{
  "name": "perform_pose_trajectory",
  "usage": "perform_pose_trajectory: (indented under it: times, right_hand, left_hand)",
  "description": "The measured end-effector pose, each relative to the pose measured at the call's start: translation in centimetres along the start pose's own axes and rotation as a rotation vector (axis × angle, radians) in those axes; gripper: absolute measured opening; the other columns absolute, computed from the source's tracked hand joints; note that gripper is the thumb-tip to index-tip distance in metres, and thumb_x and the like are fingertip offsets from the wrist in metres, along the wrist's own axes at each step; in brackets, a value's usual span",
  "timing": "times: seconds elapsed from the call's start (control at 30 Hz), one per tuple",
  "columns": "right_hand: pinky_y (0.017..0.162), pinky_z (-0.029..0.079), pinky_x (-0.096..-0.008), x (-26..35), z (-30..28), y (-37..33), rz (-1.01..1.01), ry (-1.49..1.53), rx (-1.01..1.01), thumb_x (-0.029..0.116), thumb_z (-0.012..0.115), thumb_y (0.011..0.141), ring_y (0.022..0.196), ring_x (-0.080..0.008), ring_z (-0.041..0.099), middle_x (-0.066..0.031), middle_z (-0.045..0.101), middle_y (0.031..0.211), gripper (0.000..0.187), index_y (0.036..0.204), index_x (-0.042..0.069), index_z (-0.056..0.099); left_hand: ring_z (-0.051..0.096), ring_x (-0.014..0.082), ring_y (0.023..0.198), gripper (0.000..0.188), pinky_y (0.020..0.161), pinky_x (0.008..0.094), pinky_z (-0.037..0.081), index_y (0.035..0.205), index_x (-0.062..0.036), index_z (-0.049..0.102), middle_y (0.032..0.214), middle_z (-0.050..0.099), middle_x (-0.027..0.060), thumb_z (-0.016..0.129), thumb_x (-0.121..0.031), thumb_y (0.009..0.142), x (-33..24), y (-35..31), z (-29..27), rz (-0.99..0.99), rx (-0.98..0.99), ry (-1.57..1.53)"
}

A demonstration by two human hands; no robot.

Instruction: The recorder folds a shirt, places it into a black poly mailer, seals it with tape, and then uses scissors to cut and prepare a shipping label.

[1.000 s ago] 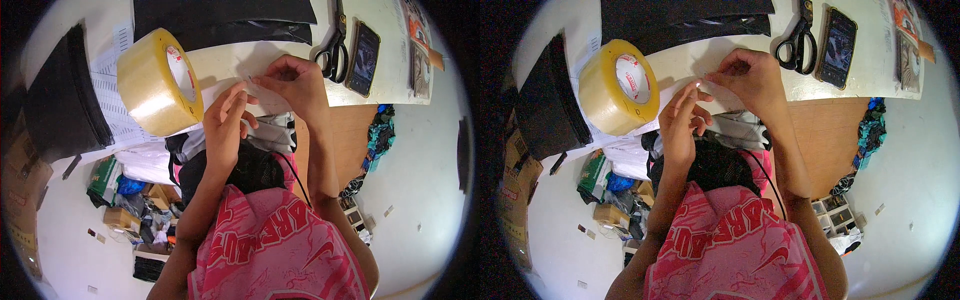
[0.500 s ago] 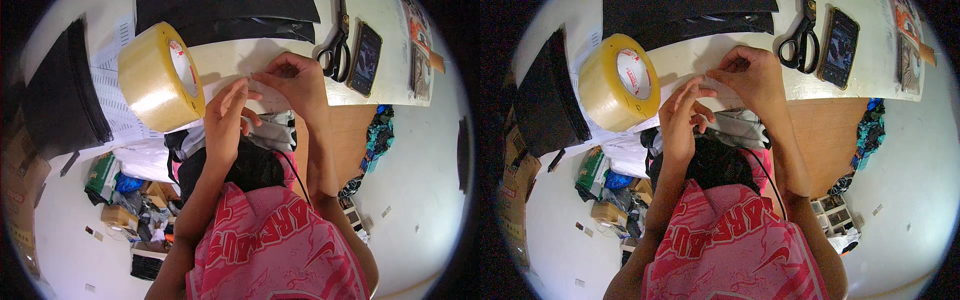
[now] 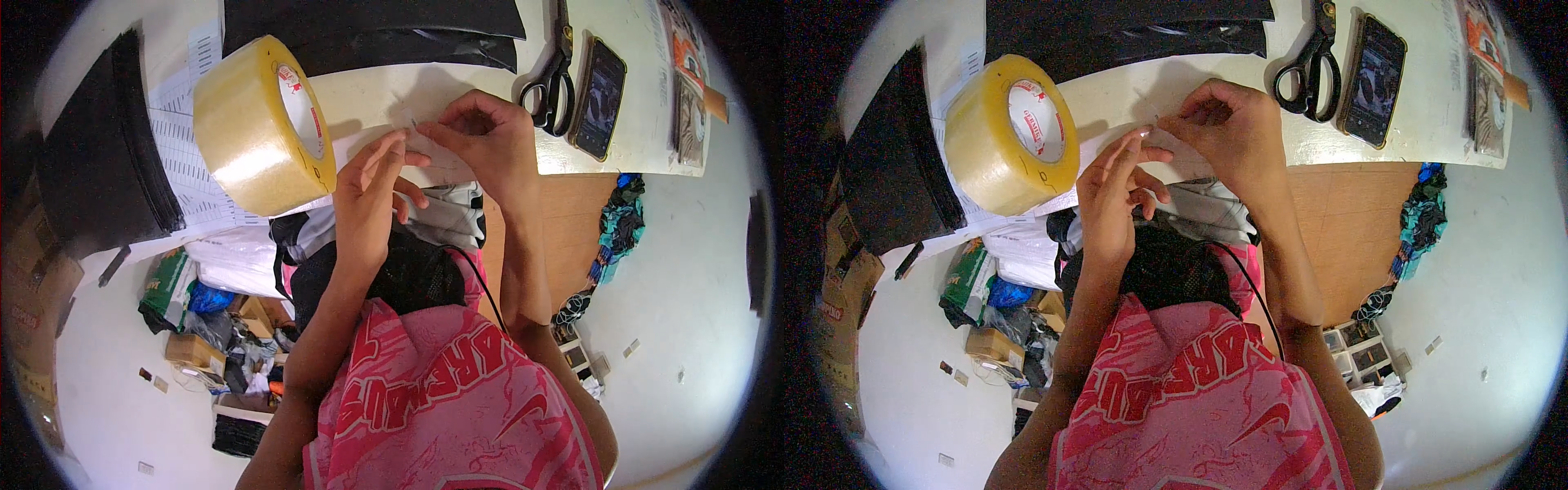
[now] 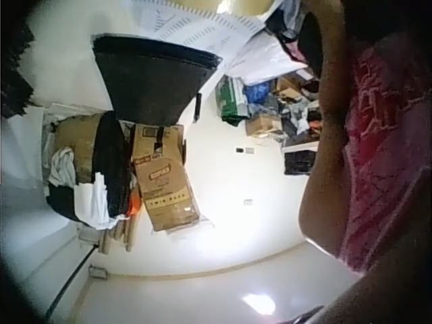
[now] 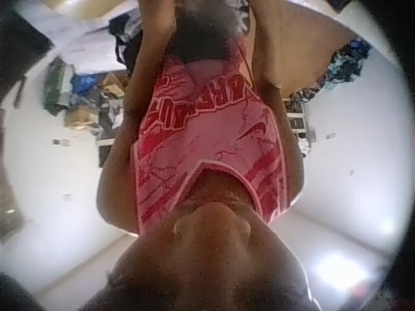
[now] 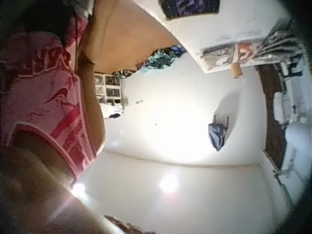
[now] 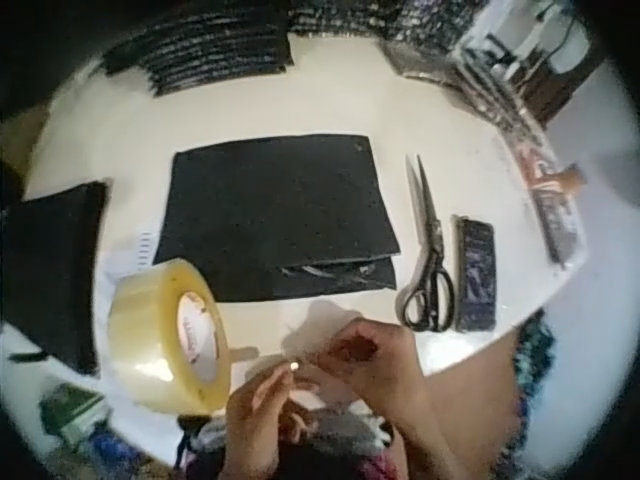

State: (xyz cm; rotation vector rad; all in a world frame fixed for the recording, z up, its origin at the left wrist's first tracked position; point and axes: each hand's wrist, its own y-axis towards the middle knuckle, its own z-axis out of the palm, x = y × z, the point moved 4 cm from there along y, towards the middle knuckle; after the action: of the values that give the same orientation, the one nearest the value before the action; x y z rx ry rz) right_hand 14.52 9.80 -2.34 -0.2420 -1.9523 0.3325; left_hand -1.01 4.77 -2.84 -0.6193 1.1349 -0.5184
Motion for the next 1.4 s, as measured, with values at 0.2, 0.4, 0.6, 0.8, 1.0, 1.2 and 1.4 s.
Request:
perform_pose_trajectory:
  times: [0.2, 0.4, 0.6, 0.8, 1.0, 1.2, 1.4]
  right_hand:
    - [0.055, 0.043, -0.0191, 0.7, 0.2, 0.0, -0.059, -0.054, -0.037, 0.007, 0.081, 0.073, 0.060, -0.0031, 0.052, 0.0015, 0.061, 0.065, 0.015, 0.075, 0.001, 0.067]
    - [0.055, 0.044, -0.0196, 0.3, 0.2, 0.2, -0.030, -0.042, -0.050, 0.007, 0.081, 0.073, 0.060, -0.0037, 0.053, 0.0005, 0.062, 0.066, 0.015, 0.075, 0.001, 0.067]
    - [0.056, 0.044, -0.0194, 0.2, 0.3, 0.3, -0.068, -0.065, -0.062, 0.008, 0.081, 0.072, 0.061, -0.0044, 0.055, -0.0006, 0.063, 0.066, 0.016, 0.075, 0.001, 0.067]
    - [0.054, 0.043, -0.0200, 0.4, 0.6, 0.2, -0.069, -0.105, -0.069, 0.008, 0.081, 0.073, 0.059, -0.0044, 0.053, -0.0004, 0.062, 0.065, 0.016, 0.075, 0.001, 0.066]
    - [0.053, 0.042, -0.0190, 0.3, 0.7, 0.1, -0.066, -0.087, -0.084, 0.007, 0.080, 0.073, 0.059, -0.0031, 0.052, 0.0004, 0.061, 0.064, 0.015, 0.075, 0.001, 0.066]
    - [0.055, 0.041, -0.0176, 0.4, -0.4, -0.4, -0.039, 0.111, 0.014, 0.004, 0.079, 0.075, 0.061, -0.0029, 0.052, 0.0017, 0.061, 0.069, 0.013, 0.076, 0.001, 0.065]
    - [0.059, 0.045, -0.0187, 2.0, -2.6, -2.1, 0.026, 0.452, 0.171, 0.003, 0.079, 0.075, 0.066, -0.0048, 0.057, -0.0014, 0.064, 0.074, 0.016, 0.081, 0.001, 0.065]
  left_hand:
    - [0.061, 0.0145, 0.054, 0.042, 0.041, 0.0185, 0.037, 0.124, 0.0028, 0.054, 0.091, 0.067, 0.0131, 0.055, -0.029, 0.097, 0.0, -0.1, 0.0, 0.015, 0.001, 0.009]
    - [0.061, 0.0140, 0.053, 0.041, 0.041, 0.0184, 0.036, 0.123, 0.0026, 0.054, 0.091, 0.067, 0.0123, 0.055, -0.029, 0.097, -0.1, 0.1, 0.1, 0.023, -0.006, 0.021]
    - [0.060, 0.0134, 0.052, 0.040, 0.040, 0.0182, 0.036, 0.123, 0.0021, 0.055, 0.090, 0.067, 0.0120, 0.054, -0.029, 0.098, -0.2, 0.2, 0.1, 0.013, -0.004, 0.014]
    - [0.061, 0.0138, 0.052, 0.040, 0.040, 0.0181, 0.036, 0.122, 0.0023, 0.055, 0.089, 0.067, 0.0122, 0.054, -0.029, 0.098, -0.1, 0.2, 0.0, 0.015, 0.003, 0.003]
    - [0.061, 0.0137, 0.052, 0.040, 0.040, 0.0183, 0.035, 0.123, 0.0017, 0.055, 0.088, 0.067, 0.0124, 0.055, -0.030, 0.097, -0.2, 0.2, 0.0, 0.005, -0.007, -0.004]
    - [0.058, 0.0109, 0.052, 0.036, 0.041, 0.0178, 0.034, 0.120, -0.0006, 0.058, 0.083, 0.066, 0.0092, 0.056, -0.028, 0.097, 0.0, -0.2, -0.1, 0.046, 0.014, -0.034]
    - [0.038, -0.0003, 0.051, 0.023, 0.046, 0.0168, 0.025, 0.110, -0.0023, 0.065, 0.064, 0.049, -0.0066, 0.068, -0.007, 0.087, -3.6, -3.6, 1.3, 0.292, 0.031, 0.226]
